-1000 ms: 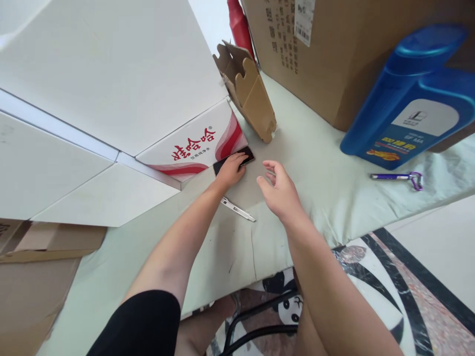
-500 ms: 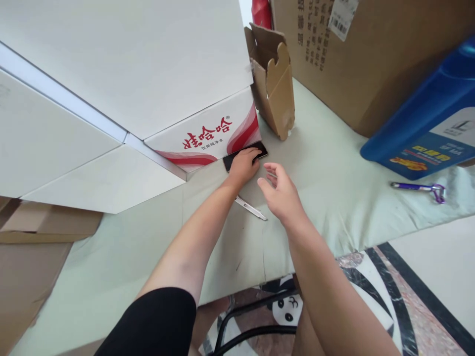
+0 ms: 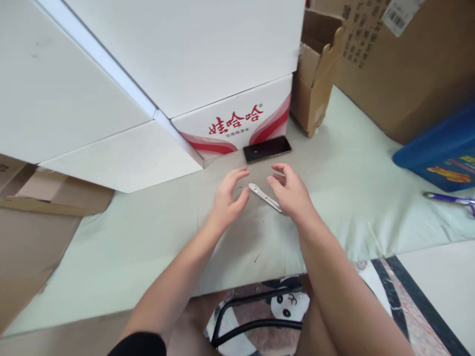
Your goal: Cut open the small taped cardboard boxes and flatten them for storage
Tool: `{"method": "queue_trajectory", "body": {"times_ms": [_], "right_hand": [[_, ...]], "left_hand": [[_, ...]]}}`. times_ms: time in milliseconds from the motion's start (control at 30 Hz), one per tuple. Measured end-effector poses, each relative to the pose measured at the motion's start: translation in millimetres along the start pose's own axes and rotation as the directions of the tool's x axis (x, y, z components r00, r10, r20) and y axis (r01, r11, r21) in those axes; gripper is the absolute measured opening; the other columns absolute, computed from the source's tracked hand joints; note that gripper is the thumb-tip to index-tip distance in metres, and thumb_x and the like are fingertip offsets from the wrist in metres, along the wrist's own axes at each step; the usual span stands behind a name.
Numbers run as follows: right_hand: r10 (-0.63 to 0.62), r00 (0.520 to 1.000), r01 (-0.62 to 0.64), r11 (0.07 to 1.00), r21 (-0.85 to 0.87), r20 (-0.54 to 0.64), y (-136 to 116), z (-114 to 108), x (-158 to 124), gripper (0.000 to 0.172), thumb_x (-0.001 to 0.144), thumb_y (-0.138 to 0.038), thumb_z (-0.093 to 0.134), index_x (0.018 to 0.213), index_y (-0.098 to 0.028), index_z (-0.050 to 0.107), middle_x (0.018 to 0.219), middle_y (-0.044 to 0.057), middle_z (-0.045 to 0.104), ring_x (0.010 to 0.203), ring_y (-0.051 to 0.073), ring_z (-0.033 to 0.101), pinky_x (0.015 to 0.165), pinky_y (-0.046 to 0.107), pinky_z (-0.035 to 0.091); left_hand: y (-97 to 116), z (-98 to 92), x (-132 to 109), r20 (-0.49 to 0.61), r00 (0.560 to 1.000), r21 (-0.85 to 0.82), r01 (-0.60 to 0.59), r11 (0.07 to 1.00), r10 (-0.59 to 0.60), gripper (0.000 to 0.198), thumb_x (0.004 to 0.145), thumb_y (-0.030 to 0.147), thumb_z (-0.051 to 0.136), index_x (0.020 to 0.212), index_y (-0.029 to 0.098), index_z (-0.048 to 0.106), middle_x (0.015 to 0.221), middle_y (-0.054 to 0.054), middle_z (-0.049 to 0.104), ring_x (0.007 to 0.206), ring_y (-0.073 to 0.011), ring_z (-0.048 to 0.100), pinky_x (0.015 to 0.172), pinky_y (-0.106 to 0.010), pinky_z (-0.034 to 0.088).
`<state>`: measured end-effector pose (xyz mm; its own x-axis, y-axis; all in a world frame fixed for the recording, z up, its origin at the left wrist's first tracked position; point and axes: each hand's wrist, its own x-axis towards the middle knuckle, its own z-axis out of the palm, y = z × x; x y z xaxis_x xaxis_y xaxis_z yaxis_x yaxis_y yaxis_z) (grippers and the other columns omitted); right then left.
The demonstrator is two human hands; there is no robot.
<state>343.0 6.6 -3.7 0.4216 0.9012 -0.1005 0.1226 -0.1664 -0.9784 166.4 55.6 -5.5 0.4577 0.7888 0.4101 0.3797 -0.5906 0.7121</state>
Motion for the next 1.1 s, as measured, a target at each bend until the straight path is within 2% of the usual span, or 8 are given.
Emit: {"method": "queue_trajectory", "body": {"times_ms": [133, 233, 433, 567, 667, 800, 1000, 1100], "right_hand": [[0.015, 0.996, -0.011, 0.999, -0.045, 0.089, -5.2, 21.9, -8.1, 0.038, 0.077, -0.038, 0.063, 0.113, -0.024, 0.062, 0.133, 0.015, 0.068, 0.122, 0.032, 0.069, 0.109, 0.056, 0.05], [0.014, 0.986, 0.007, 0.992, -0.124, 0.166, -6.9, 46.3, -18.5, 0.043, 0.077, -0.043, 0.061, 0.116, -0.022, 0.062, 0.133, 0.019, 0.068, 0.123, 0.035, 0.068, 0.107, 0.058, 0.05], [-0.114, 0.944, 0.216, 0.923, -0.319, 0.311, 11.2, 93.4, -53.0, 0.046, 0.079, -0.052, 0.057, 0.114, -0.023, 0.064, 0.128, 0.017, 0.071, 0.123, 0.037, 0.069, 0.105, 0.057, 0.052], [-0.184, 0.88, 0.38, 0.826, -0.416, 0.439, 28.4, 117.9, -76.7, 0.046, 0.082, -0.057, 0.055, 0.112, -0.024, 0.067, 0.129, 0.017, 0.072, 0.118, 0.038, 0.07, 0.089, 0.053, 0.06], [-0.203, 0.838, 0.448, 0.785, -0.427, 0.506, 21.2, 151.7, -87.8, 0.044, 0.084, -0.055, 0.055, 0.11, -0.023, 0.068, 0.127, 0.016, 0.073, 0.114, 0.036, 0.072, 0.092, 0.053, 0.06], [-0.275, 0.717, 0.598, 0.714, -0.364, 0.64, -29.3, 235.4, -95.9, 0.041, 0.088, -0.048, 0.053, 0.116, -0.023, 0.068, 0.131, 0.015, 0.072, 0.118, 0.035, 0.07, 0.082, 0.048, 0.062], [-0.528, 0.337, 0.863, 0.505, -0.03, 0.779, -133.4, 412.9, -104.5, 0.032, 0.081, -0.017, 0.057, 0.11, -0.022, 0.07, 0.138, 0.013, 0.064, 0.127, 0.03, 0.065, 0.105, 0.05, 0.055], [-0.524, 0.332, 0.884, 0.463, -0.065, 0.784, -167.3, 487.2, -103.4, 0.038, 0.079, -0.009, 0.061, 0.114, -0.022, 0.071, 0.164, 0.011, 0.04, 0.135, 0.029, 0.061, 0.118, 0.049, 0.046]], "left_hand": [[6.5, -45.4, -87.8, -0.18, 0.893, -0.243, 0.366, 0.898, -0.412, 0.014, 0.077, 0.021, 0.061, 0.09, 0.021, 0.066, 0.097, -0.006, 0.073, 0.1, -0.0209, 0.07, 0.096, -0.036, 0.052], [9.0, -66.1, -125.0, -0.279, 0.789, -0.348, 0.448, 0.823, -0.548, 0.007, 0.071, 0.019, 0.06, 0.077, 0.021, 0.061, 0.076, -0.001, 0.065, 0.078, -0.0164, 0.064, 0.079, -0.029, 0.051], [3.6, -111.6, -154.4, -0.436, 0.611, -0.517, 0.431, 0.739, -0.661, 0.005, 0.072, 0.022, 0.056, 0.076, 0.02, 0.058, 0.069, 0.001, 0.061, 0.067, -0.013, 0.057, 0.067, -0.025, 0.045], [-7.3, -143.2, -158.3, -0.466, 0.508, -0.7, 0.29, 0.653, -0.725, 0.007, 0.069, 0.019, 0.058, 0.076, 0.02, 0.057, 0.066, 0.001, 0.062, 0.064, -0.013, 0.056, 0.065, -0.024, 0.044], [-17.3, -167.3, -156.5, -0.48, 0.428, -0.789, 0.171, 0.59, -0.766, 0.009, 0.068, 0.016, 0.059, 0.076, 0.02, 0.056, 0.063, 0.001, 0.06, 0.064, -0.0131, 0.056, 0.067, -0.025, 0.044], [-31.5, -194.6, -161.1, -0.499, 0.241, -0.855, 0.015, 0.518, -0.832, 0.005, 0.074, 0.017, 0.058, 0.078, 0.019, 0.057, 0.062, 0.003, 0.057, 0.065, -0.0122, 0.056, 0.071, -0.026, 0.043], [-43.8, -214.9, -172.6, -0.439, 0.109, -0.898, -0.08, 0.432, -0.892, 0.005, 0.081, 0.018, 0.054, 0.078, 0.02, 0.057, 0.062, 0.003, 0.051, 0.066, -0.0134, 0.053, 0.072, -0.029, 0.041], [-45.1, -220.5, -172.6, -0.4, 0.091, -0.915, -0.097, 0.392, -0.912, 0.006, 0.081, 0.017, 0.053, 0.077, 0.02, 0.056, 0.06, 0.004, 0.049, 0.064, -0.0139, 0.053, 0.072, -0.03, 0.041]]}}
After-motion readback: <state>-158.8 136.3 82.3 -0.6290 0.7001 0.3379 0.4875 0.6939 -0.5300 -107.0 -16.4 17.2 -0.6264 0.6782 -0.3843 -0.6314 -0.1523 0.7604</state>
